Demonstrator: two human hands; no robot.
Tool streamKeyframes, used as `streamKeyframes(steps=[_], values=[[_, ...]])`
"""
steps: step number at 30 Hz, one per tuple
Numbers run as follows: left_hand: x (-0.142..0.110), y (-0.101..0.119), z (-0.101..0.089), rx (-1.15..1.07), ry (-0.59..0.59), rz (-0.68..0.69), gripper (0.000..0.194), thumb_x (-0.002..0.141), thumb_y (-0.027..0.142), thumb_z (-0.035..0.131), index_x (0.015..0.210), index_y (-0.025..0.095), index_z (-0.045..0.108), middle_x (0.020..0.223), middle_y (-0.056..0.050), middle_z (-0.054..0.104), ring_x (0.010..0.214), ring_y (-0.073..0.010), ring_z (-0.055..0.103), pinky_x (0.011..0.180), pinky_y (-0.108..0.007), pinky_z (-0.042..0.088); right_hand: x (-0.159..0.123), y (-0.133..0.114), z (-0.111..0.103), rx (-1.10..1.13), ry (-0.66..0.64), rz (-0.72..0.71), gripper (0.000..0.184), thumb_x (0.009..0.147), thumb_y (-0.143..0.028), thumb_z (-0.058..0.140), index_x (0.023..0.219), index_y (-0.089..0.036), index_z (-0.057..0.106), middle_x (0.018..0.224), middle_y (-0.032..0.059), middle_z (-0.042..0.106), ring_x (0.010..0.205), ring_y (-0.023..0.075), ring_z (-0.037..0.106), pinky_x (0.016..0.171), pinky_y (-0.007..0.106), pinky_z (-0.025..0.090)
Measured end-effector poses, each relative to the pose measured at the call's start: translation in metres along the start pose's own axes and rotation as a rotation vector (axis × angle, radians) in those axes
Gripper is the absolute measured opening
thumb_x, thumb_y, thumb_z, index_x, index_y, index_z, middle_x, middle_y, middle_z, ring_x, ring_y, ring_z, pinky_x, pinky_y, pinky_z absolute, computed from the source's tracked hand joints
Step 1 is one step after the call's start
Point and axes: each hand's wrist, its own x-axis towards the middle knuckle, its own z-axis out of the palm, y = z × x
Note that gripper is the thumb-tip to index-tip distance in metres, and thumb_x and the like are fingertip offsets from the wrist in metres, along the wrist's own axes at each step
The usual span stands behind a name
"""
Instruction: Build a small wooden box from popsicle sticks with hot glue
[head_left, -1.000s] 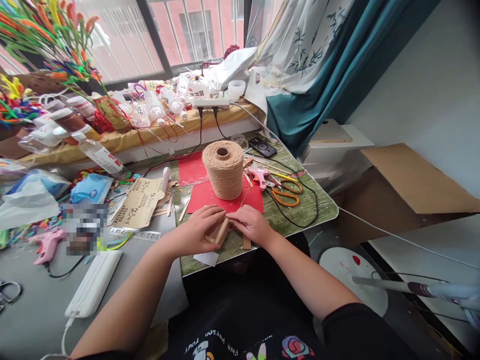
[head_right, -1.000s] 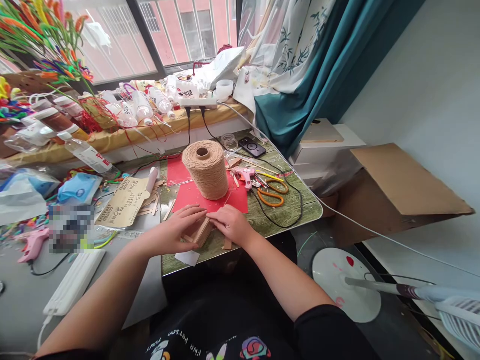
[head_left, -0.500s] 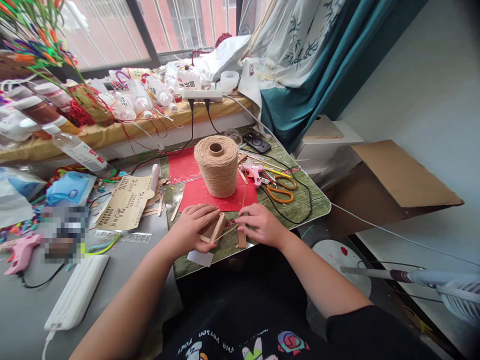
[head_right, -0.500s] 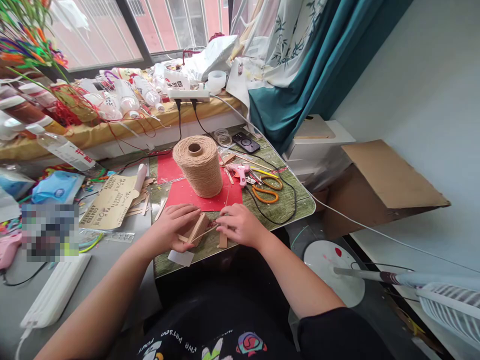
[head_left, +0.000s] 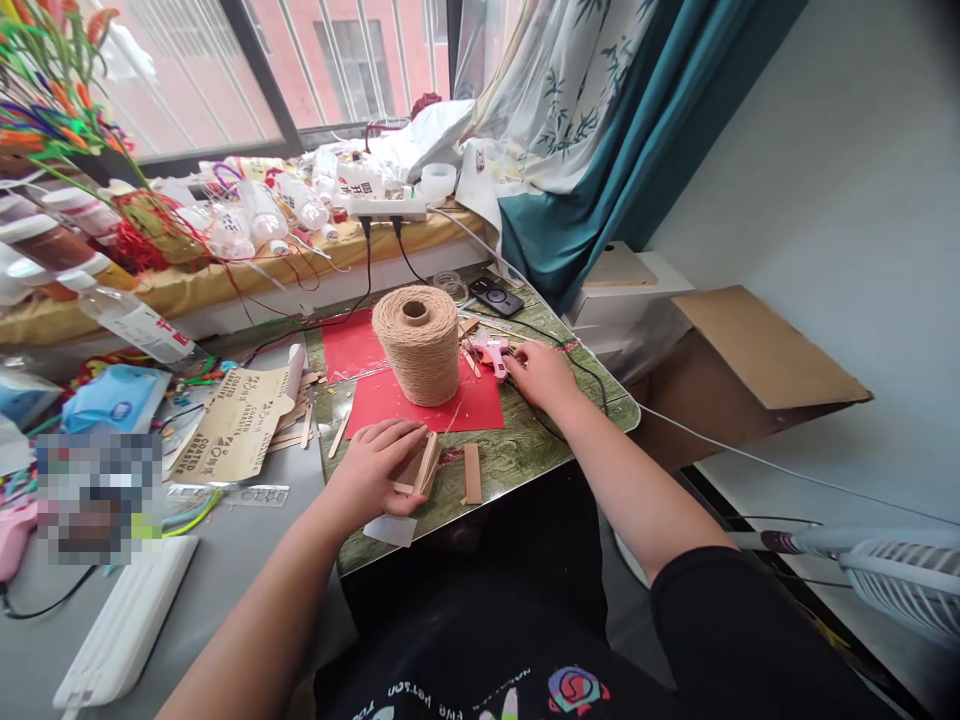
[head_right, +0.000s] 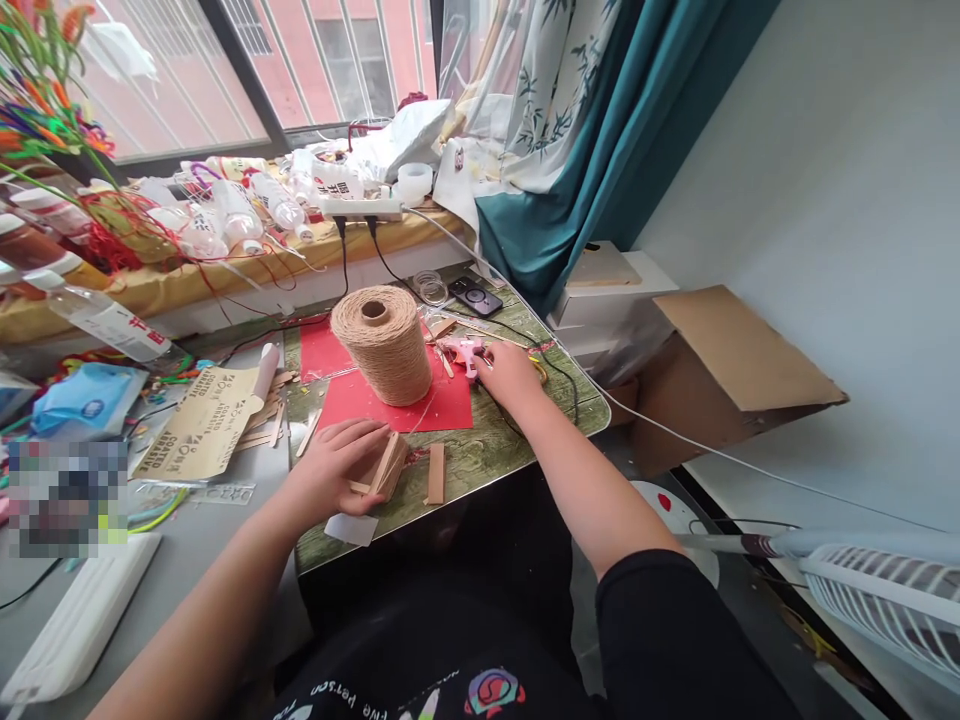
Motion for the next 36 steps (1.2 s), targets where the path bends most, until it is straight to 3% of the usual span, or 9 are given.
streamKeyframes(steps=[3, 6, 9, 13, 17, 19, 23, 30, 36], values=[[0.000, 0.001, 0.000, 0.012, 0.012, 0.018, 0.090, 0.077, 0.064, 0.079, 0.154, 0.028, 0.050, 0.152, -0.015, 0.061, 0.139, -0.0400, 0.055, 0.116, -0.054, 0.041, 0.011, -0.023, 0.015, 0.023, -0.091, 0.096, 0.036, 0.090, -0.045, 0.076, 0.109, -0.017, 0.065, 0.104, 0.0154, 0.076, 0.096, 0.0306, 0.070, 0.087, 0.039, 0.053], [0.001, 0.001, 0.000, 0.024, 0.025, 0.036, 0.090, 0.078, 0.062, 0.079, 0.155, 0.026, 0.049, 0.150, -0.015, 0.062, 0.138, -0.0394, 0.056, 0.115, -0.054, 0.043, 0.018, -0.035, 0.025, 0.056, -0.101, 0.153, 0.039, 0.081, -0.026, 0.082, 0.112, -0.015, 0.060, 0.104, 0.0176, 0.075, 0.095, 0.0327, 0.071, 0.083, 0.038, 0.053], [0.001, 0.001, 0.001, 0.028, 0.032, 0.040, 0.091, 0.077, 0.063, 0.078, 0.155, 0.026, 0.049, 0.150, -0.015, 0.062, 0.138, -0.0394, 0.056, 0.114, -0.054, 0.043, 0.016, -0.032, 0.024, 0.107, -0.042, 0.198, 0.040, 0.082, -0.015, 0.073, 0.118, -0.015, 0.055, 0.109, 0.0191, 0.074, 0.099, 0.0336, 0.071, 0.086, 0.039, 0.053], [0.001, 0.001, 0.001, 0.022, 0.042, 0.042, 0.090, 0.078, 0.063, 0.078, 0.155, 0.027, 0.048, 0.151, -0.015, 0.061, 0.137, -0.0396, 0.056, 0.115, -0.055, 0.043, 0.004, -0.015, 0.013, 0.194, 0.136, 0.247, 0.047, 0.089, -0.017, 0.060, 0.133, -0.015, 0.044, 0.133, 0.0224, 0.065, 0.113, 0.0308, 0.068, 0.094, 0.040, 0.054], [0.000, 0.000, 0.001, 0.010, 0.036, 0.030, 0.091, 0.078, 0.061, 0.078, 0.157, 0.029, 0.047, 0.151, -0.014, 0.061, 0.137, -0.0401, 0.056, 0.114, -0.056, 0.042, -0.007, -0.003, 0.005, 0.834, 0.382, 0.328, 0.048, 0.081, -0.028, 0.073, 0.123, -0.020, 0.050, 0.121, 0.0121, 0.069, 0.105, 0.0240, 0.069, 0.093, 0.037, 0.057], [-0.001, -0.002, 0.002, 0.014, 0.033, 0.031, 0.091, 0.077, 0.060, 0.079, 0.157, 0.029, 0.047, 0.151, -0.014, 0.061, 0.138, -0.0406, 0.056, 0.114, -0.056, 0.042, -0.013, -0.001, 0.004, 1.118, 0.323, 0.368, 0.044, 0.075, -0.034, 0.079, 0.111, -0.022, 0.055, 0.102, 0.0050, 0.072, 0.092, 0.0216, 0.070, 0.086, 0.036, 0.059], [-0.001, -0.004, 0.005, 0.024, 0.044, 0.050, 0.091, 0.077, 0.059, 0.079, 0.156, 0.027, 0.048, 0.151, -0.015, 0.061, 0.138, -0.0409, 0.056, 0.114, -0.056, 0.043, -0.033, -0.003, -0.001, 1.284, 0.171, 0.392, 0.039, 0.076, -0.043, 0.080, 0.102, -0.024, 0.058, 0.077, -0.0028, 0.066, 0.071, 0.0162, 0.067, 0.075, 0.034, 0.063], [0.000, -0.001, 0.003, 0.035, 0.050, 0.045, 0.090, 0.075, 0.054, 0.080, 0.155, 0.027, 0.050, 0.151, -0.013, 0.062, 0.137, -0.0408, 0.057, 0.114, -0.055, 0.044, -0.065, -0.011, -0.020, 1.536, 0.026, 0.412, 0.027, 0.075, -0.028, 0.072, 0.101, -0.023, 0.065, 0.093, -0.0001, 0.067, 0.078, 0.0129, 0.065, 0.072, 0.027, 0.061], [0.000, 0.000, 0.002, 0.026, 0.044, 0.042, 0.090, 0.077, 0.056, 0.080, 0.156, 0.027, 0.048, 0.151, -0.014, 0.061, 0.138, -0.0400, 0.056, 0.114, -0.056, 0.044, -0.076, -0.020, -0.016, 1.601, 0.031, 0.350, 0.028, 0.081, -0.026, 0.072, 0.108, -0.025, 0.065, 0.093, -0.0015, 0.065, 0.074, 0.0115, 0.061, 0.068, 0.025, 0.056]])
